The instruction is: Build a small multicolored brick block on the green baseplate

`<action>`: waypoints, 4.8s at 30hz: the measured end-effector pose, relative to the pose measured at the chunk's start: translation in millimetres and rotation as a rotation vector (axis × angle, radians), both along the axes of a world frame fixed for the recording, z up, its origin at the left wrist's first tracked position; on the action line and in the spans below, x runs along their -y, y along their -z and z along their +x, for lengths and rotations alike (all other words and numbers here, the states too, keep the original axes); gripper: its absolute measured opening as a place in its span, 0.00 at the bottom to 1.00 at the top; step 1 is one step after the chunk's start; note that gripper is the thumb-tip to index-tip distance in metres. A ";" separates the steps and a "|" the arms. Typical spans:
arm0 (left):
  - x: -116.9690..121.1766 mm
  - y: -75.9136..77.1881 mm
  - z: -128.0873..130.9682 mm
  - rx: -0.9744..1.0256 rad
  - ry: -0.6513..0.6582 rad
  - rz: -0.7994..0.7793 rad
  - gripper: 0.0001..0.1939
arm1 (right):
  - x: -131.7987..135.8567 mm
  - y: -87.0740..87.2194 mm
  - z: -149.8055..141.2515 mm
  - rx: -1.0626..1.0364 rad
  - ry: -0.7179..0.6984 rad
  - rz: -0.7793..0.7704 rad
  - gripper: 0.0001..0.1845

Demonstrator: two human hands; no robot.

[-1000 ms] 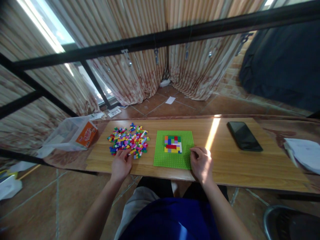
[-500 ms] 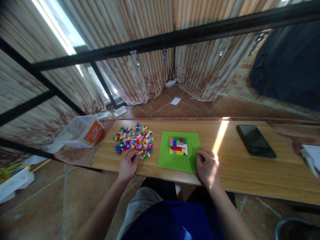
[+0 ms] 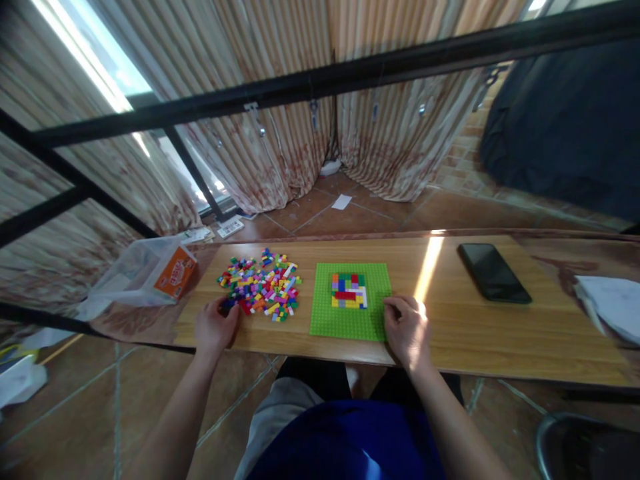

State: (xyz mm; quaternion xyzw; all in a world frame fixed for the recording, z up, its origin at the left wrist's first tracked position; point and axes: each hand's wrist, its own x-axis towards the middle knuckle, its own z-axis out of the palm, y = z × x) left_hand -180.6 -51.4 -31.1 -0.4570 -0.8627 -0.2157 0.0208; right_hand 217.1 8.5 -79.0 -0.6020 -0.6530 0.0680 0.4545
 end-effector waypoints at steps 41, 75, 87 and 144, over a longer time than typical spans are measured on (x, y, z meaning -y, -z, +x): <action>-44.1 -2.3 222.0 -0.073 0.652 0.042 0.14 | -0.4 -7.7 -6.9 -0.096 -0.011 -0.030 0.10; -21.5 4.6 217.7 -0.266 0.840 0.000 0.20 | -0.3 -7.0 -7.0 -0.081 -0.018 -0.011 0.10; -20.3 5.3 217.0 -0.229 0.847 0.031 0.19 | -1.8 -5.6 -7.7 -0.081 -0.014 -0.006 0.11; 21.9 32.3 66.5 0.062 0.441 0.356 0.09 | 0.6 -3.4 -3.1 -0.034 -0.017 0.002 0.11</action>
